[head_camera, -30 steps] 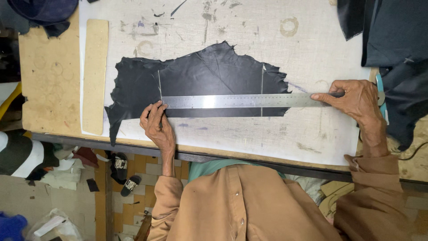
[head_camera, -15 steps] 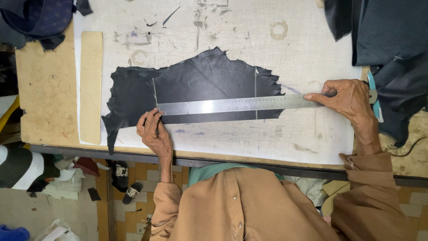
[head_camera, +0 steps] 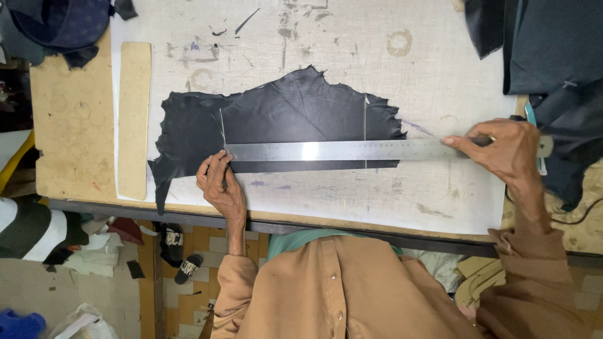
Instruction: The person measures and marks a black leather sheet using a metal ruler and chalk, then cuts along the marked lines with a utility knife. They repeat the process to produce multiple rectangular leather pieces.
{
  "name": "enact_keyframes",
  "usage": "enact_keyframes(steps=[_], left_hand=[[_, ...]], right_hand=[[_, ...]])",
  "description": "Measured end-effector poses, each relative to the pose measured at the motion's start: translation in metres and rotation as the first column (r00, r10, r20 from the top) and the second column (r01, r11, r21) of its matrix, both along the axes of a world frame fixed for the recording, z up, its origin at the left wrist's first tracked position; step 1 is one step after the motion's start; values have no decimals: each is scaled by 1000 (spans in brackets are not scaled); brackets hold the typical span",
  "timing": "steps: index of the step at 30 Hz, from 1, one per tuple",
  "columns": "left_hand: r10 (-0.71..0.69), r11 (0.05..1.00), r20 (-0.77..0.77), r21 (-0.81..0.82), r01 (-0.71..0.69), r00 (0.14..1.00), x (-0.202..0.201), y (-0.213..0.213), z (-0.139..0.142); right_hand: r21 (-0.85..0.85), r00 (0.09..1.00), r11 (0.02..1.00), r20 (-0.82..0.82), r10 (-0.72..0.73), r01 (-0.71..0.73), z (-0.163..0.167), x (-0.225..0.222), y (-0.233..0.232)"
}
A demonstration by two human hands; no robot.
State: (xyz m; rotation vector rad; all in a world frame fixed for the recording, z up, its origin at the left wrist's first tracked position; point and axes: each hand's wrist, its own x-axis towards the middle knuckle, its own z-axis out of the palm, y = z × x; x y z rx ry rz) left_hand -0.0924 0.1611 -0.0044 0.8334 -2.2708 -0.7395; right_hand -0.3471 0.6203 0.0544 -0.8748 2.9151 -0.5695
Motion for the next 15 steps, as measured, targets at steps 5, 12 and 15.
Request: enact_keyframes(steps=[5, 12, 15], left_hand=[[-11, 999, -48, 46, 13, 999, -1, 10, 18], [272, 721, -336, 691, 40, 902, 2, 65, 60], [245, 490, -423, 830, 265, 873, 6, 83, 84]], right_hand=[[-50, 993, 999, -114, -12, 6, 27, 40, 18], [-262, 976, 944, 138, -169, 200, 37, 110, -25], [-410, 982, 896, 145, -119, 169, 33, 140, -82]])
